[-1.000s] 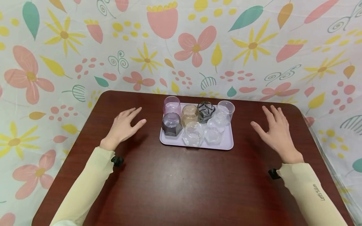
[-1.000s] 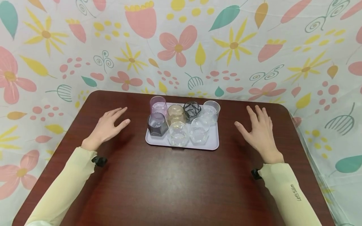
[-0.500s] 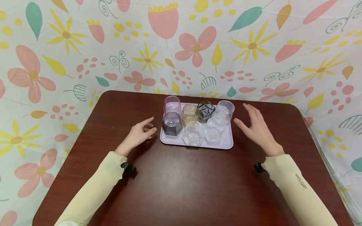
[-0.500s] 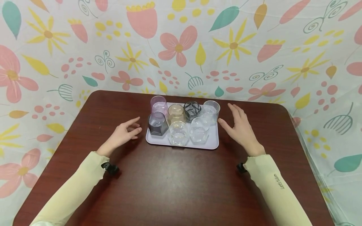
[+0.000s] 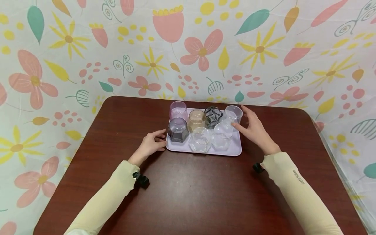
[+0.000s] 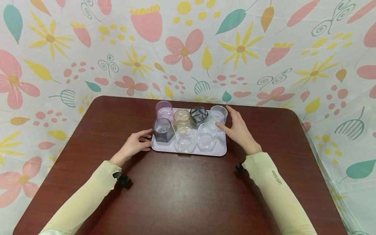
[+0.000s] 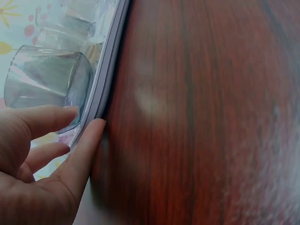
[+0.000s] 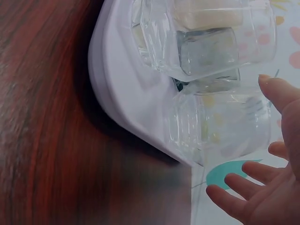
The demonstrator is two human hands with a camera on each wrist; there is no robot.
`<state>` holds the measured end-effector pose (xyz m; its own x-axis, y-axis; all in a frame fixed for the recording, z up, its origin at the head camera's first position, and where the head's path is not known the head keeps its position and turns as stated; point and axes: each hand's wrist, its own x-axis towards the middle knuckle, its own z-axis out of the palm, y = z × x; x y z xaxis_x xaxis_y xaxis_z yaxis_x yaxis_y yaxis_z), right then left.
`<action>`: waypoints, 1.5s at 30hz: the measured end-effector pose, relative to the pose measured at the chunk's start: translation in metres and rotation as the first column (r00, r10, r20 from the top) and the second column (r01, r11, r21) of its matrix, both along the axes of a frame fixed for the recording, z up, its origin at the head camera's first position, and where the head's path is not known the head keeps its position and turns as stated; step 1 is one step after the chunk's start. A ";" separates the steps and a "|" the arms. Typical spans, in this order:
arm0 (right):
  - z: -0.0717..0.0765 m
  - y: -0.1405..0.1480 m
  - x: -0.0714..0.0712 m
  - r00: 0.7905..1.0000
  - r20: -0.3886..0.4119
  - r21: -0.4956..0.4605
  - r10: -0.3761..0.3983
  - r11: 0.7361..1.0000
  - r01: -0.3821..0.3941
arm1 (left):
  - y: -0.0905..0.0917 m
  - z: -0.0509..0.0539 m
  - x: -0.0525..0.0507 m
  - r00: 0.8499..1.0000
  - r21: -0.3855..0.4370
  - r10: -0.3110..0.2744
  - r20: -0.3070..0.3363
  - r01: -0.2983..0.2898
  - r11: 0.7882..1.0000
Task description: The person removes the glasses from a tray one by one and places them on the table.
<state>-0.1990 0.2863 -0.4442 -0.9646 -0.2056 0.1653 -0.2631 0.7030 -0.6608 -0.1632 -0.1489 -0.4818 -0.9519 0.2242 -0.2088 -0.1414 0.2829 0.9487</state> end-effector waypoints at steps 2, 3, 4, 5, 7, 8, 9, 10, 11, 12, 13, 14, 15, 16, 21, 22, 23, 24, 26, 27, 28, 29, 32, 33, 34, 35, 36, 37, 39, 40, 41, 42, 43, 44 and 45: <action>-0.002 -0.001 -0.003 1.000 0.027 -0.020 -0.004 1.000 0.005 | 0.002 -0.001 0.000 1.000 0.019 0.004 0.008 -0.004 1.000; -0.002 -0.002 -0.004 0.999 0.041 -0.029 -0.008 1.000 0.010 | 0.003 -0.001 0.000 1.000 0.027 0.003 0.011 -0.003 1.000; -0.003 -0.002 -0.005 0.999 0.051 -0.034 -0.009 0.999 0.011 | 0.004 -0.001 0.000 1.000 0.032 0.000 0.012 0.000 0.999; -0.005 -0.002 -0.006 0.998 0.058 -0.036 -0.010 0.999 0.012 | 0.005 -0.001 0.000 1.000 0.033 -0.002 0.015 0.001 0.999; -0.007 -0.002 -0.008 0.998 0.067 -0.039 -0.009 0.999 0.011 | 0.005 -0.002 -0.001 1.000 0.030 0.000 0.014 0.000 1.000; -0.008 -0.003 -0.009 0.998 0.066 -0.039 -0.004 0.999 0.006 | 0.006 -0.002 -0.001 1.000 0.023 0.001 0.011 -0.001 1.000; -0.009 -0.003 -0.010 0.998 0.063 -0.039 -0.001 0.999 0.003 | 0.006 -0.003 -0.002 1.000 0.013 -0.001 0.004 0.001 1.000; -0.010 -0.003 -0.011 0.998 0.060 -0.041 0.003 0.999 -0.001 | 0.006 -0.004 -0.003 1.000 0.002 0.002 0.001 -0.002 1.000; -0.011 -0.004 -0.012 0.998 0.059 -0.043 0.004 0.999 -0.001 | 0.006 -0.004 -0.003 1.000 -0.011 0.004 -0.003 -0.004 1.000; -0.012 -0.004 -0.013 0.998 0.060 -0.044 0.004 0.999 -0.001 | 0.006 -0.005 -0.004 1.000 -0.022 0.004 -0.006 -0.004 1.000; -0.013 -0.004 -0.014 0.998 0.060 -0.044 0.003 0.999 0.000 | 0.006 -0.005 -0.004 1.000 -0.033 0.004 -0.008 -0.004 0.999; -0.013 -0.004 -0.015 0.998 0.062 -0.043 0.001 0.999 0.002 | 0.006 -0.006 -0.005 1.000 -0.041 0.003 -0.009 -0.004 0.999; -0.013 -0.005 -0.016 0.998 0.065 -0.043 -0.003 0.999 0.006 | 0.006 -0.006 -0.005 1.000 -0.048 0.003 -0.008 -0.004 0.999; -0.013 -0.005 -0.017 0.998 0.068 -0.045 -0.008 0.999 0.011 | 0.006 -0.006 -0.005 1.000 -0.050 0.005 -0.006 -0.006 0.999; -0.013 -0.006 -0.018 0.997 0.072 -0.070 -0.032 0.997 0.037 | 0.006 -0.006 -0.006 1.000 -0.049 0.005 -0.004 -0.005 0.999; -0.013 -0.006 -0.018 0.997 0.072 -0.075 -0.035 0.996 0.040 | 0.006 -0.006 -0.006 1.000 -0.049 0.006 -0.004 -0.006 0.999; -0.013 -0.006 -0.017 0.997 0.072 -0.078 -0.035 0.996 0.041 | 0.006 -0.006 -0.006 1.000 -0.047 0.008 -0.002 -0.008 0.999; -0.013 -0.005 -0.017 0.997 0.070 -0.077 -0.040 0.996 0.045 | 0.006 -0.005 -0.006 1.000 -0.047 0.009 -0.001 -0.009 0.999; -0.012 -0.004 -0.018 0.996 0.065 -0.082 -0.052 0.995 0.058 | 0.007 -0.005 -0.005 1.000 -0.043 0.014 0.002 -0.014 0.999; -0.011 -0.003 -0.018 0.996 0.063 -0.086 -0.061 0.994 0.066 | 0.007 -0.004 -0.005 1.000 -0.044 0.016 0.004 -0.016 0.999; -0.010 -0.001 -0.019 0.996 0.060 -0.091 -0.069 0.993 0.075 | 0.007 -0.003 -0.004 1.000 -0.045 0.018 0.005 -0.017 0.999; -0.010 0.001 -0.020 0.995 0.057 -0.095 -0.081 0.992 0.086 | 0.007 -0.003 -0.004 1.000 -0.047 0.018 0.004 -0.018 0.999; -0.004 0.008 -0.024 0.992 0.054 -0.098 -0.112 0.988 0.117 | 0.007 -0.002 -0.003 1.000 -0.054 0.017 0.001 -0.017 0.998; -0.001 0.010 -0.026 0.991 0.056 -0.094 -0.120 0.988 0.124 | 0.006 -0.003 -0.004 1.000 -0.055 0.015 -0.002 -0.015 0.998; 0.001 0.013 -0.027 0.990 0.059 -0.090 -0.127 0.987 0.132 | 0.006 -0.003 -0.004 1.000 -0.056 0.015 -0.004 -0.015 0.998; 0.003 0.016 -0.029 0.989 0.061 -0.084 -0.131 0.987 0.136 | 0.005 -0.004 -0.004 1.000 -0.057 0.014 -0.005 -0.014 0.998; 0.005 0.018 -0.030 0.989 0.060 -0.074 -0.138 0.987 0.142 | 0.005 -0.004 -0.004 1.000 -0.054 0.015 -0.004 -0.015 0.998; 0.007 0.021 -0.031 0.988 0.059 -0.064 -0.145 0.987 0.149 | 0.005 -0.004 -0.005 1.000 -0.056 0.014 -0.005 -0.014 0.998; 0.009 0.026 -0.034 0.985 0.054 -0.052 -0.161 0.985 0.164 | 0.005 -0.004 -0.004 1.000 -0.052 0.015 -0.004 -0.015 0.999; 0.009 0.029 -0.035 0.984 0.054 -0.045 -0.172 0.984 0.174 | 0.005 -0.004 -0.004 1.000 -0.050 0.016 -0.003 -0.016 0.999; 0.010 0.032 -0.037 0.982 0.054 -0.037 -0.182 0.982 0.184 | 0.005 -0.004 -0.004 1.000 -0.048 0.016 -0.003 -0.016 0.999; 0.009 0.034 -0.038 0.979 0.056 -0.030 -0.195 0.980 0.196 | 0.005 -0.004 -0.004 1.000 -0.047 0.016 -0.004 -0.016 0.999; 0.009 0.037 -0.039 0.977 0.061 -0.027 -0.206 0.978 0.208 | 0.006 -0.004 -0.004 1.000 -0.048 0.015 -0.007 -0.015 0.999; 0.009 0.040 -0.040 0.974 0.067 -0.027 -0.214 0.976 0.216 | 0.006 -0.005 -0.004 1.000 -0.047 0.014 -0.009 -0.014 0.999; 0.008 0.042 -0.041 0.972 0.075 -0.025 -0.222 0.974 0.225 | 0.006 -0.005 -0.004 1.000 -0.051 0.012 -0.011 -0.013 0.999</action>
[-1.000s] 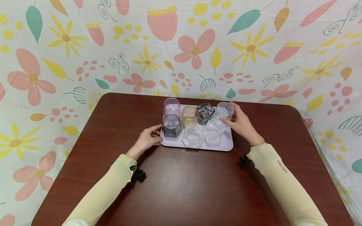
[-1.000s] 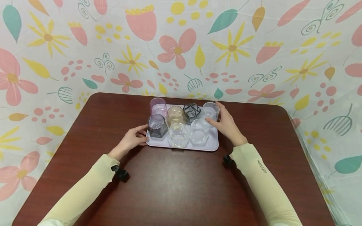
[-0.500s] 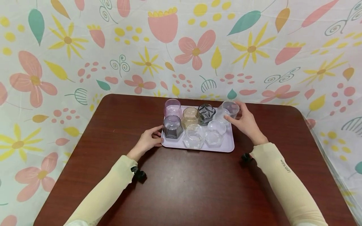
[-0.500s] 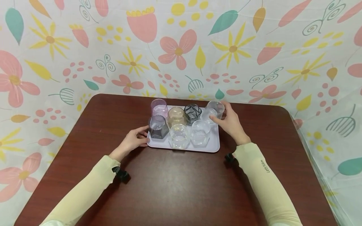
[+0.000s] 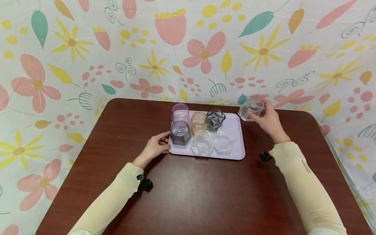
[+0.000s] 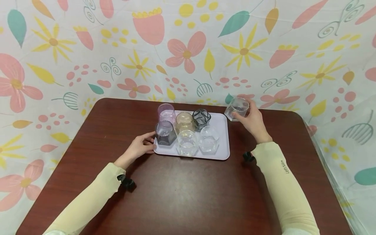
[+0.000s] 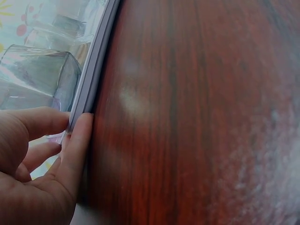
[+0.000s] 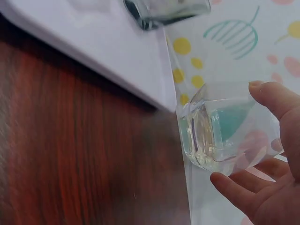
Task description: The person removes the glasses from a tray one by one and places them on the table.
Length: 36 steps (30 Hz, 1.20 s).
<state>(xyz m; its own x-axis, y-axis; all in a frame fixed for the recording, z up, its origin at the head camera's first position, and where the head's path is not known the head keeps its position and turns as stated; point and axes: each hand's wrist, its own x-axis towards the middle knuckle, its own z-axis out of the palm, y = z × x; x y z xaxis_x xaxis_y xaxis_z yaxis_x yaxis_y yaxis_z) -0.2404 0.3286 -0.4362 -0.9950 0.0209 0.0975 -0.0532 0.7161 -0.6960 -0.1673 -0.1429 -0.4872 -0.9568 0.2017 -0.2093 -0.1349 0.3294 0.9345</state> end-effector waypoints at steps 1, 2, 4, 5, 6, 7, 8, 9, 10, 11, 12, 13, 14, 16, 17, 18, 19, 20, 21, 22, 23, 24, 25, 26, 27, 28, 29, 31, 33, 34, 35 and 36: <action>-0.001 0.003 -0.001 1.000 0.006 0.000 -0.007 1.000 0.007 | 0.000 0.000 0.000 1.000 -0.004 -0.001 -0.002 0.001 1.000; -0.001 0.005 -0.002 1.000 0.010 0.000 -0.012 1.000 0.012 | 0.001 0.000 0.000 1.000 -0.008 -0.002 -0.003 0.002 1.000; -0.003 0.009 -0.005 1.000 0.015 -0.003 -0.019 1.000 0.019 | 0.001 0.000 0.000 1.000 -0.014 -0.003 -0.006 0.003 1.000; -0.004 0.011 -0.006 1.000 0.018 -0.009 -0.021 1.000 0.021 | 0.002 0.000 0.001 1.000 -0.017 -0.003 -0.005 0.003 1.000; -0.004 0.013 -0.007 1.000 0.021 -0.011 -0.023 1.000 0.023 | 0.002 0.000 0.001 1.000 -0.021 -0.002 -0.006 0.002 1.000; -0.005 0.014 -0.009 0.999 0.023 -0.015 -0.024 1.000 0.025 | 0.003 0.000 0.001 1.000 -0.021 -0.003 -0.008 0.003 1.000; -0.006 0.016 -0.010 0.999 0.025 -0.019 -0.026 0.999 0.027 | 0.003 0.000 0.001 1.000 -0.022 -0.003 -0.009 0.003 1.000; -0.006 0.017 -0.011 0.999 0.028 -0.021 -0.028 0.999 0.029 | 0.003 0.000 0.001 1.000 -0.021 -0.002 -0.012 0.002 1.000; -0.007 0.017 -0.012 0.999 0.029 -0.025 -0.029 0.999 0.029 | 0.003 0.000 0.001 1.000 -0.020 -0.002 -0.012 0.002 1.000; -0.007 0.018 -0.013 0.999 0.031 -0.026 -0.029 0.999 0.030 | 0.003 0.000 0.001 1.000 -0.018 -0.002 -0.012 0.002 1.000; -0.008 0.019 -0.014 0.999 0.031 -0.024 -0.029 0.999 0.030 | 0.003 0.000 0.001 1.000 -0.016 -0.001 -0.012 0.001 1.000; -0.008 0.019 -0.015 0.999 0.031 -0.024 -0.030 0.999 0.030 | 0.003 0.000 0.001 1.000 -0.014 0.000 -0.011 0.000 1.000; -0.009 0.020 -0.016 0.999 0.032 -0.020 -0.031 0.999 0.032 | 0.003 0.000 0.001 1.000 -0.012 0.001 -0.010 -0.001 1.000; -0.009 0.021 -0.017 0.999 0.032 -0.017 -0.032 0.999 0.032 | 0.003 0.000 0.001 1.000 -0.014 0.000 -0.010 -0.001 1.000; -0.010 0.021 -0.018 0.999 0.033 -0.018 -0.033 0.999 0.033 | 0.003 0.000 0.001 1.000 -0.015 0.001 -0.011 -0.001 1.000; -0.011 0.022 -0.018 0.999 0.035 -0.018 -0.034 0.999 0.035 | 0.003 0.001 0.001 1.000 -0.017 0.002 -0.011 -0.003 1.000; -0.011 0.022 -0.019 0.999 0.038 -0.019 -0.036 0.999 0.036 | 0.003 0.000 0.000 1.000 -0.019 0.002 -0.013 -0.002 1.000; -0.012 0.022 -0.019 0.999 0.039 -0.021 -0.036 0.999 0.037 | 0.003 -0.001 0.000 1.000 -0.018 0.001 -0.015 -0.001 1.000; -0.012 0.022 -0.019 0.999 0.038 -0.025 -0.034 0.999 0.035 | 0.003 -0.001 0.000 1.000 -0.019 0.001 -0.016 -0.001 1.000; -0.012 0.022 -0.019 0.999 0.039 -0.028 -0.034 0.999 0.035 | 0.003 -0.001 0.000 1.000 -0.018 0.000 -0.017 -0.001 1.000; -0.013 0.022 -0.019 0.999 0.039 -0.028 -0.034 0.999 0.035 | 0.003 -0.001 0.000 1.000 -0.016 0.002 -0.015 -0.002 1.000; -0.014 0.022 -0.019 0.999 0.039 -0.028 -0.034 0.999 0.035 | 0.003 -0.002 0.000 1.000 -0.016 0.001 -0.016 -0.002 1.000; -0.014 0.022 -0.020 0.999 0.038 -0.030 -0.033 0.999 0.034 | 0.002 -0.002 0.000 1.000 -0.015 0.002 -0.016 -0.002 1.000; -0.015 0.021 -0.020 0.999 0.036 -0.030 -0.033 0.999 0.035 | 0.002 -0.002 0.000 1.000 -0.013 0.003 -0.015 -0.003 1.000; -0.015 0.021 -0.021 0.999 0.035 -0.030 -0.034 0.999 0.035 | 0.002 -0.001 0.001 1.000 -0.013 0.004 -0.013 -0.004 1.000; -0.016 0.021 -0.021 0.999 0.035 -0.030 -0.036 0.999 0.037 | 0.002 -0.001 0.001 1.000 -0.012 0.005 -0.012 -0.005 1.000; -0.016 0.020 -0.022 0.999 0.035 -0.029 -0.037 0.999 0.038 | 0.002 -0.001 0.001 1.000 -0.011 0.007 -0.011 -0.007 1.000; -0.017 0.020 -0.022 0.999 0.036 -0.030 -0.039 0.999 0.040 | 0.002 -0.001 0.001 1.000 -0.010 0.009 -0.010 -0.009 1.000; -0.017 0.019 -0.023 0.998 0.039 -0.030 -0.042 0.999 0.043 | 0.001 -0.001 0.000 1.000 -0.010 0.010 -0.012 -0.010 1.000; -0.017 0.019 -0.023 0.998 0.041 -0.028 -0.043 0.999 0.045 | 0.001 -0.001 0.000 1.000 -0.012 0.010 -0.014 -0.010 1.000; -0.018 0.019 -0.023 0.998 0.044 -0.027 -0.044 0.999 0.045 | 0.001 -0.002 0.000 1.000 -0.013 0.009 -0.016 -0.010 1.000; -0.018 0.019 -0.023 0.998 0.048 -0.028 -0.045 0.999 0.046 | 0.001 -0.002 0.000 1.000 -0.014 0.008 -0.018 -0.009 1.000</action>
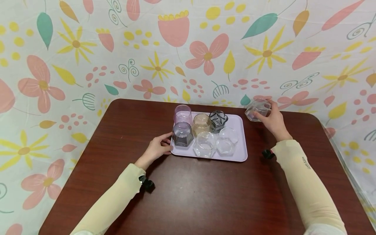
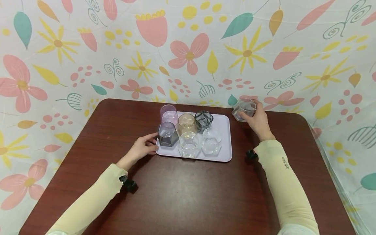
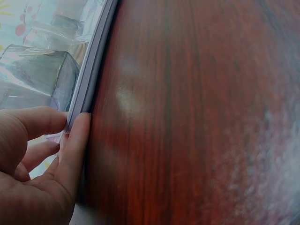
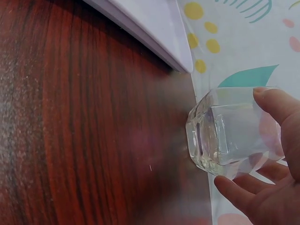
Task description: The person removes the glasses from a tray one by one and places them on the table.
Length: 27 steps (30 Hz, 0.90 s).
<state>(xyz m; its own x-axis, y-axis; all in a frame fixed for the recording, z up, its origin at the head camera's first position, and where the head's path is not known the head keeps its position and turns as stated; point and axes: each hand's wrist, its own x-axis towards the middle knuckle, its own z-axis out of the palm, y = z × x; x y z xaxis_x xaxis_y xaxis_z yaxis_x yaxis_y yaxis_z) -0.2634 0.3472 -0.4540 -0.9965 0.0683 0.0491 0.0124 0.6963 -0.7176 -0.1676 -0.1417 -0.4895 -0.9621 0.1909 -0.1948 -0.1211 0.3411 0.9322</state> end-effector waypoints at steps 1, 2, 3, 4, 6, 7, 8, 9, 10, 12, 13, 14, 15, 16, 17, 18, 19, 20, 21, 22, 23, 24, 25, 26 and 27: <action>0.000 0.000 0.000 1.000 0.003 -0.002 0.001 1.000 -0.001 | 0.000 0.000 0.000 1.000 0.000 -0.001 -0.002 0.001 1.000; 0.000 0.000 0.001 1.000 0.007 -0.002 0.000 1.000 0.000 | 0.000 0.000 0.000 1.000 -0.001 0.000 -0.003 0.000 1.000; 0.001 0.000 0.001 1.000 0.011 -0.005 0.000 1.000 0.000 | 0.000 0.000 0.000 1.000 -0.001 -0.001 -0.004 0.001 1.000; 0.001 0.001 0.001 1.000 0.015 -0.010 0.000 1.000 0.000 | 0.000 -0.001 0.000 1.000 -0.002 -0.001 -0.004 0.001 1.000; 0.002 0.001 0.002 1.000 0.025 -0.024 0.001 1.000 -0.001 | 0.000 -0.001 0.000 1.000 0.002 -0.001 -0.001 0.001 1.000; 0.002 0.002 0.002 1.000 0.030 -0.033 0.002 0.999 -0.001 | 0.000 -0.001 0.000 1.000 0.005 -0.001 0.000 0.001 1.000; 0.002 0.002 0.003 0.999 0.036 -0.039 0.001 0.999 0.001 | 0.000 -0.002 0.000 1.000 0.006 -0.003 -0.002 0.003 1.000; 0.003 0.003 0.004 0.999 0.039 -0.046 0.001 0.999 0.001 | 0.000 -0.002 0.000 1.000 0.007 -0.003 -0.003 0.003 1.000; 0.003 0.003 0.005 0.999 0.040 -0.049 0.001 0.999 0.001 | 0.000 -0.002 0.000 1.000 0.009 -0.001 -0.004 0.001 1.000; 0.005 0.003 0.008 0.999 0.033 -0.051 0.001 0.999 0.000 | 0.000 -0.001 0.000 1.000 0.010 -0.001 -0.005 0.001 1.000; 0.005 0.003 0.010 1.000 0.027 -0.053 0.001 0.999 0.000 | 0.000 -0.001 0.000 1.000 0.011 0.000 -0.005 0.001 1.000; 0.006 0.002 0.012 1.000 0.018 -0.051 0.002 0.999 -0.001 | 0.000 -0.001 0.000 1.000 0.011 -0.001 -0.006 0.001 1.000; 0.007 0.002 0.015 1.000 0.006 -0.051 0.003 0.999 -0.002 | 0.000 -0.001 0.000 1.000 0.012 0.001 -0.003 0.000 1.000; 0.008 0.001 0.018 1.000 -0.004 -0.050 0.003 0.999 -0.003 | 0.000 -0.001 0.000 1.000 0.013 -0.001 -0.002 0.001 1.000; 0.010 0.000 0.021 1.000 -0.016 -0.051 0.004 0.999 -0.005 | 0.000 -0.001 0.000 1.000 0.013 -0.004 -0.002 0.004 1.000; 0.011 -0.001 0.025 1.000 -0.026 -0.052 0.007 0.999 -0.008 | 0.000 -0.001 0.000 1.000 0.013 -0.005 -0.002 0.005 1.000; 0.012 -0.003 0.029 0.999 -0.038 -0.053 0.011 0.999 -0.013 | 0.000 -0.001 0.000 1.000 0.012 -0.006 -0.003 0.006 1.000; 0.013 -0.004 0.033 0.999 -0.046 -0.049 0.013 0.999 -0.015 | 0.000 -0.001 0.000 1.000 0.011 -0.007 -0.004 0.007 1.000; 0.014 -0.006 0.038 0.998 -0.054 -0.050 0.016 0.999 -0.018 | 0.000 0.000 0.000 1.000 0.011 -0.007 -0.003 0.007 1.000; 0.014 -0.008 0.042 0.998 -0.059 -0.049 0.018 0.999 -0.021 | 0.000 0.000 0.000 1.000 0.011 -0.007 -0.003 0.007 1.000; 0.015 -0.011 0.047 0.998 -0.066 -0.049 0.024 0.998 -0.027 | 0.000 0.000 0.000 1.000 0.009 -0.007 -0.003 0.007 1.000; 0.015 -0.013 0.051 0.997 -0.071 -0.049 0.030 0.998 -0.033 | 0.000 0.000 0.001 1.000 0.008 -0.007 -0.002 0.007 1.000; 0.016 -0.015 0.056 0.997 -0.074 -0.049 0.035 0.998 -0.039 | 0.000 0.001 0.001 1.000 0.008 -0.007 -0.001 0.007 1.000; 0.016 -0.017 0.060 0.996 -0.076 -0.050 0.042 0.998 -0.046 | 0.000 0.001 0.002 1.000 0.007 -0.008 0.000 0.008 1.000; 0.016 -0.019 0.065 0.996 -0.080 -0.049 0.049 0.997 -0.053 | 0.000 0.001 0.002 1.000 0.008 -0.008 0.002 0.008 1.000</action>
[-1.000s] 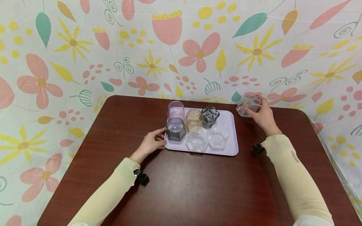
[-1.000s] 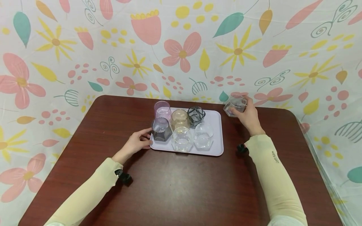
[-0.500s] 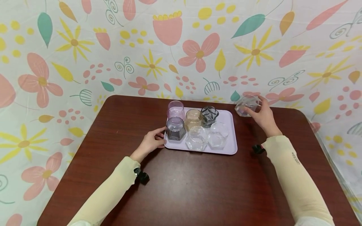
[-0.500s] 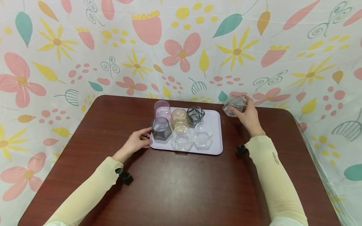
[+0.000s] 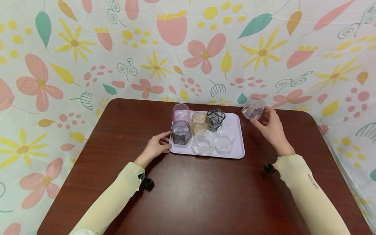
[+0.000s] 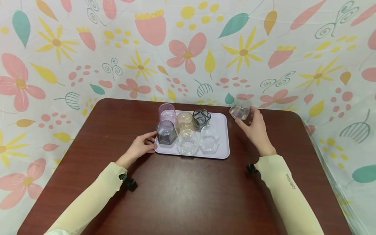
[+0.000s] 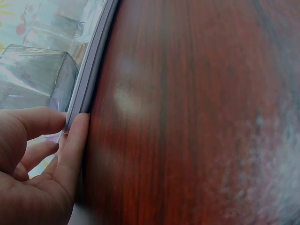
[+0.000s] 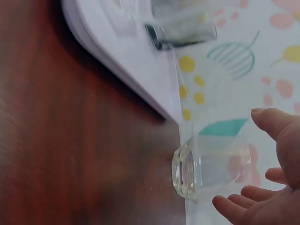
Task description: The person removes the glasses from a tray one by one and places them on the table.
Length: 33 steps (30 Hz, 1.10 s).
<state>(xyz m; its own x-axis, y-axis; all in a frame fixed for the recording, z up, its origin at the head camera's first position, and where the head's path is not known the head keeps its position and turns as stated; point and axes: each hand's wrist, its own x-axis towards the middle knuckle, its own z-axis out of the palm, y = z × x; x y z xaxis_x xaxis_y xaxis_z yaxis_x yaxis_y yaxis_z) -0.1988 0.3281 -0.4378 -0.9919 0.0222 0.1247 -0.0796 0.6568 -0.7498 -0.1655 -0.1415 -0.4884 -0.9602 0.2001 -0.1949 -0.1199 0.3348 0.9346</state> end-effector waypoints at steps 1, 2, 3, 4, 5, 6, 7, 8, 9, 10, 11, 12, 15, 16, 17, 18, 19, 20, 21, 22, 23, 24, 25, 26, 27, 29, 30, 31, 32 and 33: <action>0.000 -0.002 0.004 1.000 -0.004 0.000 0.006 1.000 -0.006 | 0.000 0.000 0.000 1.000 -0.002 -0.002 0.000 0.002 1.000; 0.000 -0.004 0.008 1.000 -0.010 -0.004 0.012 1.000 -0.012 | 0.000 0.001 0.000 1.000 -0.005 -0.003 0.000 0.003 1.000; 0.000 -0.007 0.011 1.000 -0.018 -0.008 0.013 1.000 -0.013 | 0.000 0.001 0.000 1.000 -0.006 -0.004 0.000 0.004 1.000; -0.001 -0.009 0.015 0.999 -0.029 -0.015 0.013 1.000 -0.014 | 0.000 0.000 0.000 1.000 -0.006 -0.006 0.000 0.006 1.000; -0.002 -0.012 0.018 0.999 -0.041 -0.021 0.014 1.000 -0.015 | -0.001 0.000 0.000 1.000 -0.009 -0.008 0.000 0.008 1.000; -0.003 -0.015 0.022 0.998 -0.053 -0.029 0.015 0.999 -0.017 | -0.001 0.000 0.000 1.000 -0.012 -0.010 -0.001 0.010 1.000; -0.004 -0.019 0.025 0.998 -0.066 -0.040 0.018 0.999 -0.021 | -0.001 -0.001 0.000 1.000 -0.013 -0.011 -0.002 0.011 1.000; -0.005 -0.022 0.028 0.997 -0.076 -0.048 0.023 0.998 -0.027 | -0.001 -0.001 0.000 1.000 -0.013 -0.012 -0.003 0.012 1.000; -0.007 -0.026 0.032 0.996 -0.087 -0.053 0.031 0.998 -0.036 | -0.002 -0.001 -0.001 1.000 -0.012 -0.012 -0.004 0.012 1.000; -0.008 -0.030 0.035 0.994 -0.097 -0.060 0.045 0.997 -0.051 | -0.002 -0.002 -0.001 1.000 -0.011 -0.012 -0.005 0.012 1.000; -0.010 -0.033 0.037 0.993 -0.103 -0.061 0.063 0.996 -0.070 | -0.002 -0.002 -0.001 1.000 -0.010 -0.011 -0.006 0.011 1.000; -0.011 -0.037 0.040 0.990 -0.110 -0.061 0.082 0.994 -0.090 | -0.002 -0.002 0.000 1.000 -0.009 -0.010 -0.007 0.010 1.000; -0.016 -0.047 0.046 0.981 -0.126 -0.055 0.149 0.986 -0.157 | -0.002 -0.003 -0.001 1.000 -0.007 -0.008 -0.010 0.008 1.000; -0.017 -0.050 0.048 0.977 -0.130 -0.051 0.171 0.983 -0.179 | -0.002 -0.003 0.000 1.000 -0.006 -0.006 -0.009 0.006 1.000; -0.019 -0.053 0.050 0.973 -0.131 -0.046 0.192 0.979 -0.199 | -0.002 -0.003 0.000 1.000 -0.007 -0.007 -0.010 0.007 1.000; -0.021 -0.056 0.051 0.969 -0.131 -0.042 0.210 0.975 -0.217 | -0.002 -0.003 0.000 1.000 -0.006 -0.007 -0.010 0.007 1.000; -0.022 -0.059 0.052 0.966 -0.128 -0.041 0.225 0.972 -0.232 | -0.002 -0.004 0.000 1.000 -0.004 -0.006 -0.010 0.006 1.000; -0.024 -0.061 0.053 0.964 -0.122 -0.040 0.237 0.969 -0.243 | -0.002 -0.003 0.000 1.000 -0.002 -0.005 -0.009 0.005 1.000; -0.025 -0.064 0.054 0.962 -0.115 -0.034 0.247 0.967 -0.252 | -0.002 -0.003 0.000 1.000 -0.001 -0.005 -0.006 0.005 1.000; -0.027 -0.066 0.055 0.961 -0.106 -0.032 0.254 0.965 -0.259 | -0.002 -0.002 0.000 1.000 0.001 -0.004 -0.004 0.004 1.000; -0.028 -0.068 0.056 0.961 -0.095 -0.036 0.259 0.964 -0.264 | -0.002 -0.002 0.000 1.000 0.003 -0.004 -0.002 0.004 1.000; -0.029 -0.070 0.056 0.961 -0.082 -0.041 0.264 0.962 -0.268 | -0.002 -0.001 0.000 1.000 0.004 -0.003 0.001 0.003 1.000; -0.031 -0.072 0.057 0.961 -0.069 -0.046 0.268 0.961 -0.271 | -0.002 -0.001 0.000 1.000 0.004 -0.001 0.001 0.001 1.000; -0.032 -0.074 0.057 0.961 -0.058 -0.052 0.271 0.960 -0.274 | -0.002 -0.002 0.000 1.000 0.003 -0.002 0.001 0.002 1.000; -0.033 -0.076 0.057 0.960 -0.049 -0.056 0.275 0.959 -0.278 | -0.002 -0.002 0.000 1.000 0.003 -0.002 0.001 0.002 1.000; -0.034 -0.079 0.058 0.960 -0.028 -0.065 0.279 0.958 -0.281 | -0.003 -0.003 0.000 1.000 0.000 -0.002 -0.001 0.002 1.000; -0.035 -0.080 0.058 0.960 -0.019 -0.062 0.280 0.958 -0.281 | -0.003 -0.003 0.000 1.000 -0.002 -0.001 -0.002 0.001 1.000; -0.035 -0.082 0.058 0.960 -0.010 -0.060 0.281 0.958 -0.281 | -0.003 -0.003 0.000 1.000 -0.003 -0.002 -0.004 0.001 1.000; -0.035 -0.083 0.057 0.960 -0.005 -0.056 0.280 0.959 -0.279 | -0.003 -0.003 0.000 1.000 -0.002 -0.002 -0.003 0.002 1.000; -0.035 -0.084 0.057 0.961 0.001 -0.052 0.278 0.959 -0.278 | -0.003 -0.004 0.000 1.000 -0.001 -0.002 -0.003 0.002 1.000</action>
<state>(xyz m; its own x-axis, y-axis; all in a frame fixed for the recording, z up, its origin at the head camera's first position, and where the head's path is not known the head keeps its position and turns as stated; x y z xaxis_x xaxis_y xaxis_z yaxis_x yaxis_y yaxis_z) -0.1415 0.2438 -0.4732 -0.9609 -0.2482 0.1228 -0.2475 0.5707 -0.7830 -0.1657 -0.1443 -0.4919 -0.9605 0.2016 -0.1920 -0.1163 0.3361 0.9346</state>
